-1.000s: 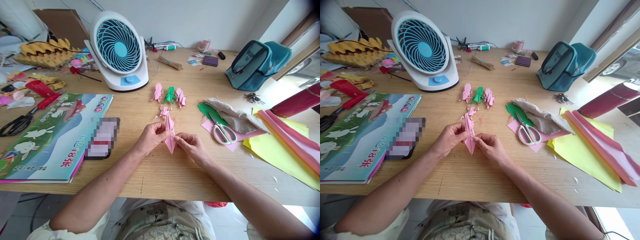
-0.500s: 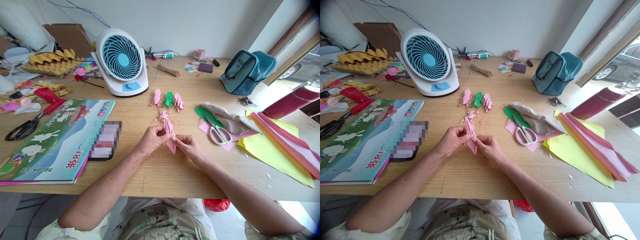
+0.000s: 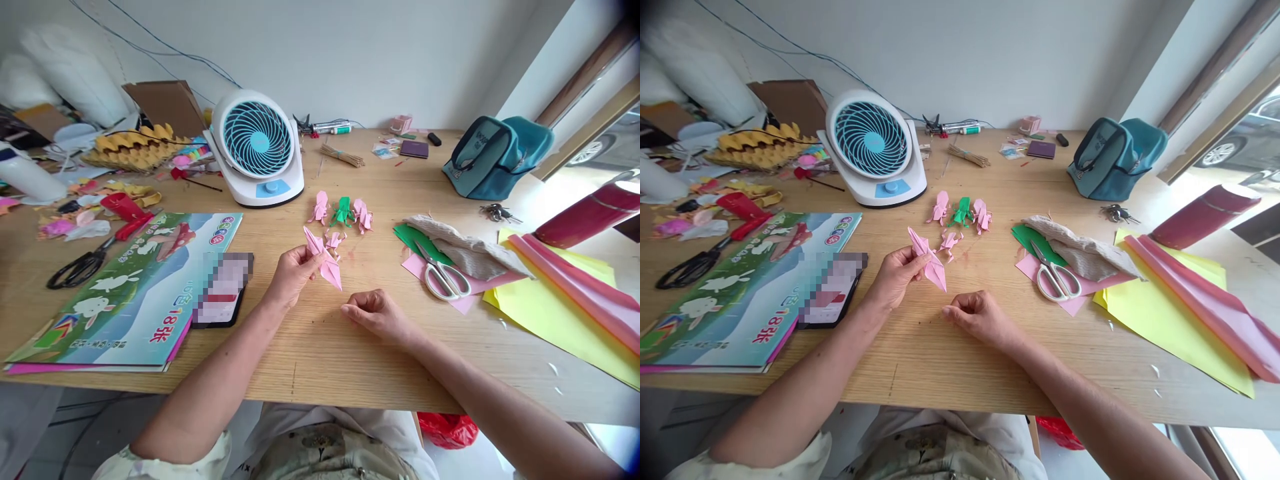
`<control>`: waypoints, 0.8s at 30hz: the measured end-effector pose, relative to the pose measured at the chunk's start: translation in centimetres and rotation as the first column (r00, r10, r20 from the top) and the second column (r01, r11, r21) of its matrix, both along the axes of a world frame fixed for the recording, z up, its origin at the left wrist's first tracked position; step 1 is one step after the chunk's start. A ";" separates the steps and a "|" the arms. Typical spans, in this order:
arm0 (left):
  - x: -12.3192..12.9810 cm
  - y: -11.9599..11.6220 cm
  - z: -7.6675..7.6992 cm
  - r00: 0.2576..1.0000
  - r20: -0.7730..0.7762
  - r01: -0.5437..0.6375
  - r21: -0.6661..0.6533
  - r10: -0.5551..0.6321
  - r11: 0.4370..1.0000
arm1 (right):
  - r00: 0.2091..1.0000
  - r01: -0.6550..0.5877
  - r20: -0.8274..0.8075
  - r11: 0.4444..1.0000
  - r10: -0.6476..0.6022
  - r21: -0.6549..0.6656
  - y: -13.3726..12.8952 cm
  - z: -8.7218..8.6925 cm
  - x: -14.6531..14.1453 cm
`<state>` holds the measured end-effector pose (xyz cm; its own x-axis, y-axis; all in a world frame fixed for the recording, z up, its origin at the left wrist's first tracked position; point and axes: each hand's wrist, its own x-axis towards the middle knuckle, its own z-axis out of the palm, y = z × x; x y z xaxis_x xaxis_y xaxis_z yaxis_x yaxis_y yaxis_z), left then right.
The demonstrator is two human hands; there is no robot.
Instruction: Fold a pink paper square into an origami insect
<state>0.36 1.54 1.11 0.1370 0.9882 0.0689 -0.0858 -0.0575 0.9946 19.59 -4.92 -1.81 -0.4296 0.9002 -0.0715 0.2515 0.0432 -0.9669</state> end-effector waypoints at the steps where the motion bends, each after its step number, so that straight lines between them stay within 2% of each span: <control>1: 0.0 0.0 0.0 1.000 -0.005 0.000 0.002 0.000 1.000 | 1.000 0.008 -0.007 1.000 -0.008 0.004 0.0 0.0 0.0; 10: 0.5 -0.7 0.2 0.996 -0.023 0.091 0.034 -0.091 0.995 | 0.988 0.128 -0.086 0.992 -0.128 -0.009 0.0 0.8 0.1; 20: 0.7 -0.9 0.2 0.991 -0.041 0.129 0.019 -0.128 0.992 | 0.960 0.250 -0.132 0.968 -0.246 0.014 0.3 1.1 0.9; 24: 0.9 -1.0 -0.3 0.986 -0.078 0.149 0.022 -0.147 0.989 | 0.957 0.255 -0.151 0.967 -0.249 0.023 0.3 1.1 1.0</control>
